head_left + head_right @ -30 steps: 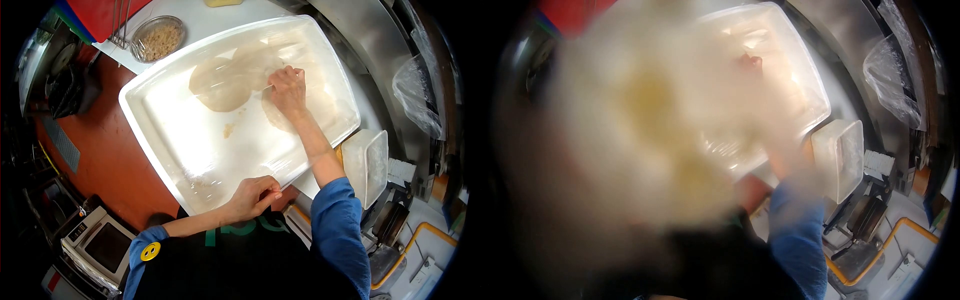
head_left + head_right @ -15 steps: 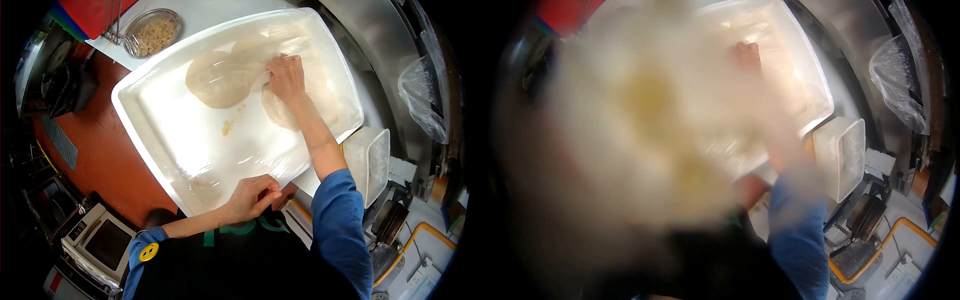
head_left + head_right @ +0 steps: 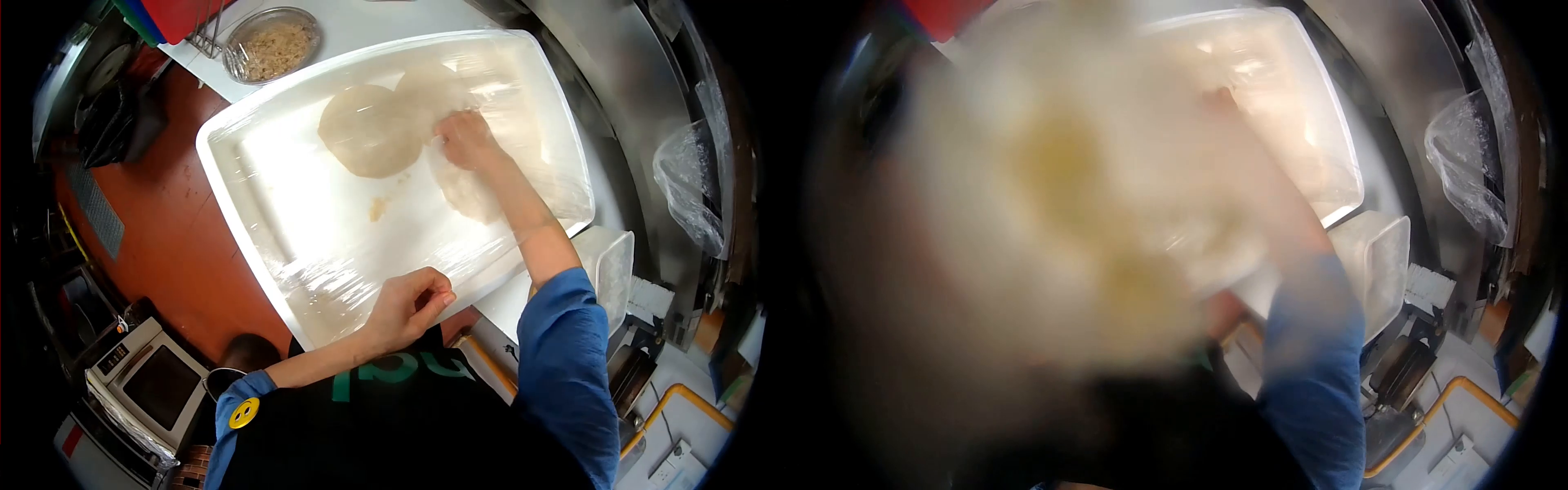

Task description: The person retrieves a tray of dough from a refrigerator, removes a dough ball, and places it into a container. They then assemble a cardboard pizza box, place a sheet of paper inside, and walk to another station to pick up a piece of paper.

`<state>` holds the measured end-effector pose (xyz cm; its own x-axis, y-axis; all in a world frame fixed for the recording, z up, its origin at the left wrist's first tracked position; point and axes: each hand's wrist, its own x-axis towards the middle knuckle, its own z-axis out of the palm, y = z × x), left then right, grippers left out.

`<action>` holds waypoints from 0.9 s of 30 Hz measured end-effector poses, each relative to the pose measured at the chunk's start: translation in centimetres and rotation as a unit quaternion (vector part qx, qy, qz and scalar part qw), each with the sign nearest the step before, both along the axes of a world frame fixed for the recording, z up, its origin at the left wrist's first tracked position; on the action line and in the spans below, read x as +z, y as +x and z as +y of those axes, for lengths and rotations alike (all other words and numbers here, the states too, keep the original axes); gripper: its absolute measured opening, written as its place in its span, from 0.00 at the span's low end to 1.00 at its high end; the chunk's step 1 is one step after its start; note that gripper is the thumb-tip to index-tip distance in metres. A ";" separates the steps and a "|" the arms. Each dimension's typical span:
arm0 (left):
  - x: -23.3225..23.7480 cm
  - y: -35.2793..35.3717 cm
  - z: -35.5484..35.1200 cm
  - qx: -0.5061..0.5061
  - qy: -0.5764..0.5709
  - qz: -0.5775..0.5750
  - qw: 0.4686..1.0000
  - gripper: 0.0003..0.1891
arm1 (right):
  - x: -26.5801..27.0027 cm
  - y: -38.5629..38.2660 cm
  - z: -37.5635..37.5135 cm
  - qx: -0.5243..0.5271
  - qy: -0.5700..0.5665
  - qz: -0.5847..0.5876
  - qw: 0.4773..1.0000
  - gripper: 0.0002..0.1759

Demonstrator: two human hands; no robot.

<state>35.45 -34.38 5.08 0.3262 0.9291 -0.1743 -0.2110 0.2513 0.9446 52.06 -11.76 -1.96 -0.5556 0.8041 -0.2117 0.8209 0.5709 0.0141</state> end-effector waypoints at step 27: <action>0.2 0.4 -1.5 -0.086 0.140 0.003 0.986 0.03 | 6.8 4.7 -9.5 -0.134 0.291 0.223 0.921 0.06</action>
